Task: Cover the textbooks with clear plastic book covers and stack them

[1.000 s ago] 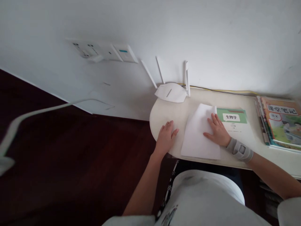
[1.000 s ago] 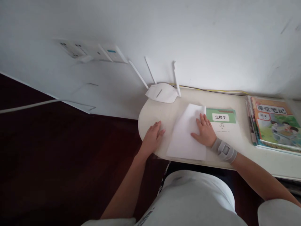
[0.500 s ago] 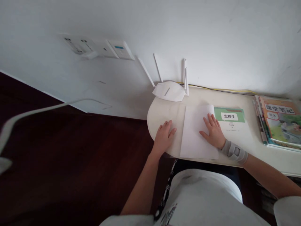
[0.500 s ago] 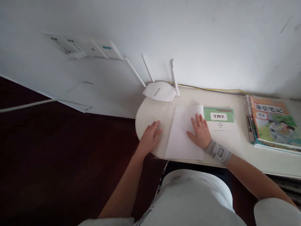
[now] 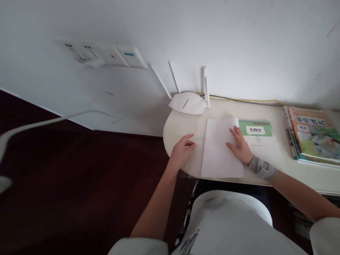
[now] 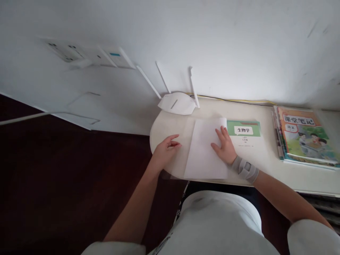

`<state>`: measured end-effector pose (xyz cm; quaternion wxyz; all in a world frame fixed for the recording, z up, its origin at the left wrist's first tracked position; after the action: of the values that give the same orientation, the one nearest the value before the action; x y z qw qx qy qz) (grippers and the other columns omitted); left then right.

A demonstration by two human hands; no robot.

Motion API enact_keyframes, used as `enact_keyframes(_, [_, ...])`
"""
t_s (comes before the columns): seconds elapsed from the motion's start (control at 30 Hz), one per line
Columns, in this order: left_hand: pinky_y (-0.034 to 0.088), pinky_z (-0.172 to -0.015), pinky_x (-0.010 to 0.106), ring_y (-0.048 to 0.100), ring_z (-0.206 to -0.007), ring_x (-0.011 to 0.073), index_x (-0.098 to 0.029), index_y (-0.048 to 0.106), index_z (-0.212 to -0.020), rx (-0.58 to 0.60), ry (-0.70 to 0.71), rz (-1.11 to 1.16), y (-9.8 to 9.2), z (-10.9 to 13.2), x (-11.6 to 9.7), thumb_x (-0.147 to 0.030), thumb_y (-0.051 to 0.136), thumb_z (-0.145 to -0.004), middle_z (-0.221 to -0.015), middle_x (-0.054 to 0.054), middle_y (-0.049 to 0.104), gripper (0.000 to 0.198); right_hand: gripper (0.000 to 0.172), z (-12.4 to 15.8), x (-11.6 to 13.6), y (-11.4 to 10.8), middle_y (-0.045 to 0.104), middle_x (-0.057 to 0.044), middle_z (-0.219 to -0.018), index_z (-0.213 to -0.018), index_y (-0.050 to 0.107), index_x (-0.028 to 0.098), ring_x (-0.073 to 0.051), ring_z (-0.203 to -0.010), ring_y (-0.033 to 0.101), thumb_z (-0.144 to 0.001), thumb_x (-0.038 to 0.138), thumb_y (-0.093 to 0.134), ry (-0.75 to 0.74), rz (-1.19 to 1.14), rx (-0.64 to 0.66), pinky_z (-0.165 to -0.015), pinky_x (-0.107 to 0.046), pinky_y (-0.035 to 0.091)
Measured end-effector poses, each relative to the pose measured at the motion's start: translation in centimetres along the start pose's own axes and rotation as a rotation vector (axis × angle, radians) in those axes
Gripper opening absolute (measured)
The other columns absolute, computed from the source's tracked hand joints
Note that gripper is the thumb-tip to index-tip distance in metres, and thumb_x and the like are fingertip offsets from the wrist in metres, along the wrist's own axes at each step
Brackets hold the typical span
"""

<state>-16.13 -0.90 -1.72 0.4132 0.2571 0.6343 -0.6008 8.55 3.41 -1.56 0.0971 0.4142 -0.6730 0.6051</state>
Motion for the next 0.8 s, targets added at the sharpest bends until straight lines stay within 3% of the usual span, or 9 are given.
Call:
enact_keyframes(0.13, [0.046,-0.076,0.031,0.062,-0.074,0.0157,-0.021,0.055,-0.107,-0.015,0.002,0.005,-0.7,-0.2,-0.8,-0.026,0.054,-0.073,-0.076,-0.001,0.061,0.034,0.069,1.2,-0.9,-1.7,0.009,-0.007,-0.153,-0.145,0.021,0.026,-0.026,-0.139,0.015,-0.086,0.049,0.046,-0.059,-0.061,0.063,-0.108,-0.05,0.028])
enact_keyframes(0.27, [0.048,-0.067,0.028,0.063,-0.059,0.0118,-0.021,0.05,-0.096,0.022,-0.035,0.174,-0.6,0.0,-1.6,-0.025,0.055,-0.073,-0.075,-0.005,0.054,0.024,0.086,2.9,-0.9,-2.0,0.01,-0.016,-0.152,-0.148,0.005,0.017,-0.029,-0.138,0.019,-0.083,0.057,0.046,-0.153,0.147,0.12,-0.107,-0.05,0.03])
enact_keyframes(0.37, [0.05,-0.059,0.026,0.062,-0.054,0.0102,-0.02,0.046,-0.097,0.051,-0.084,0.334,-0.3,0.2,-1.8,-0.026,0.058,-0.073,-0.077,-0.005,0.052,0.027,0.092,3.4,-0.3,-1.5,0.013,-0.021,-0.15,-0.147,0.0,0.01,-0.029,-0.138,0.017,-0.083,0.062,0.041,-0.212,0.29,0.116,-0.108,-0.049,0.028])
enact_keyframes(0.5, [0.049,-0.049,0.022,0.06,-0.054,0.0091,-0.021,0.042,-0.113,0.107,-0.146,0.365,0.9,0.5,-1.5,-0.026,0.059,-0.075,-0.085,-0.001,0.053,0.041,0.091,3.1,0.7,-0.4,0.017,-0.026,-0.148,-0.145,0.006,0.003,-0.029,-0.138,0.016,-0.084,0.065,0.032,-0.224,0.411,0.125,-0.109,-0.049,0.024])
enact_keyframes(0.63, [0.05,-0.052,0.023,0.059,-0.054,0.0078,-0.021,0.035,-0.125,0.22,-0.144,0.351,2.8,1.1,-1.5,-0.024,0.056,-0.08,-0.092,0.003,0.058,0.049,0.092,2.7,1.1,0.5,0.019,-0.026,-0.147,-0.144,0.016,0.001,-0.03,-0.139,0.014,-0.083,0.069,0.03,-0.163,0.436,0.117,-0.109,-0.049,0.022])
enact_keyframes(0.8, [0.051,-0.057,0.025,0.059,-0.056,0.0076,-0.019,0.035,-0.126,0.252,-0.1,0.414,2.4,1.4,-2.7,-0.022,0.056,-0.078,-0.091,0.003,0.061,0.052,0.091,2.5,1.1,0.8,0.019,-0.022,-0.148,-0.144,0.022,0.006,-0.031,-0.139,0.009,-0.08,0.069,0.039,-0.145,0.336,0.083,-0.11,-0.051,0.02])
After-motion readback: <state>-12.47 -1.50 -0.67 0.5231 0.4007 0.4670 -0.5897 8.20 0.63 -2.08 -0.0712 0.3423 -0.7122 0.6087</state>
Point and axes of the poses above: each hand's wrist, its own z-axis away from the middle knuckle, its own y-axis out of the palm, x = y × z, the point moved 9 cm from there along -z, towards the middle knuckle
